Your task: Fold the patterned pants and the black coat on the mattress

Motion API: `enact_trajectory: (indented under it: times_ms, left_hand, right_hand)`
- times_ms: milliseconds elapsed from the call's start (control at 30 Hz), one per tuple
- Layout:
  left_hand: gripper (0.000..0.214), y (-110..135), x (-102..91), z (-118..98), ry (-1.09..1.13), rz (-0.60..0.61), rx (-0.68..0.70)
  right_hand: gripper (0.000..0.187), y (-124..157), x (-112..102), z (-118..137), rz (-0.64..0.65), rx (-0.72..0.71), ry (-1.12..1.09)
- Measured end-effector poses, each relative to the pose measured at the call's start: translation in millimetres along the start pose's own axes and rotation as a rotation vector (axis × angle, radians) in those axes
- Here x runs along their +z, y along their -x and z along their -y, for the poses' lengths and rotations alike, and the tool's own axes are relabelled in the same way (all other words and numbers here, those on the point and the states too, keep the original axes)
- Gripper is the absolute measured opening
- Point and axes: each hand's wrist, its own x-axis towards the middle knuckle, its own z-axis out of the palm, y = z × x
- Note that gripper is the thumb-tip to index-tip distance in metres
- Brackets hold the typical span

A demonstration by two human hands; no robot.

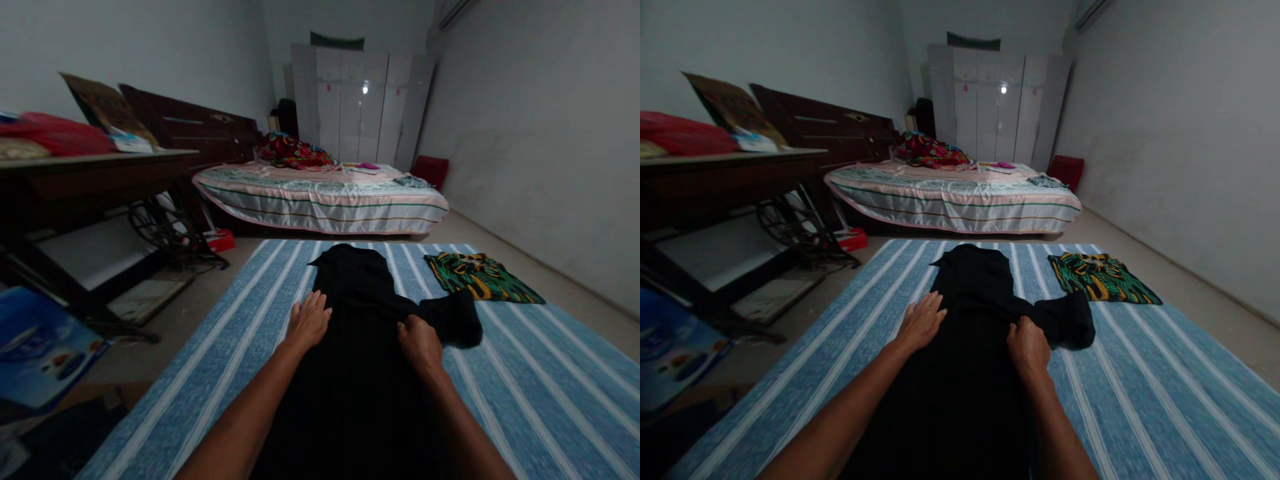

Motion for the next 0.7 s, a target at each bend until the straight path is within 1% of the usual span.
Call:
enact_trajectory:
  times_ms: [67, 167, 267, 367, 433, 533, 700]
  left_hand:
    - [0.047, 1, 5.9, 2, -0.006, 0.053, -0.007]
    - [0.048, 2, 6.3, 2, -0.027, 0.064, 0.000]
    - [0.045, 3, 4.7, 0, -0.047, -0.002, 0.008]
    - [0.044, 4, 6.4, 0, -0.044, -0.068, 0.061]
    - [0.044, 3, 8.7, 1, -0.016, -0.041, 0.085]
    - [0.045, 0, 11.0, 4, 0.026, 0.016, 0.068]
    - [0.045, -1, 9.7, 5, 0.025, 0.040, 0.064]
  right_hand:
    - [0.027, 0, 0, 0, 0.003, 0.001, 0.004]
    - [0.026, 1, 0, 1, 0.005, 0.003, 0.005]
    - [0.026, 4, -1, 2, 0.004, 0.005, 0.003]
    - [0.026, 7, -2, 3, -0.009, 0.000, 0.021]
    - [0.026, 9, -2, 3, -0.019, -0.008, 0.044]
    - [0.025, 11, -3, 4, -0.028, -0.021, 0.081]
    - [0.024, 14, -8, 3, -0.041, -0.041, 0.152]
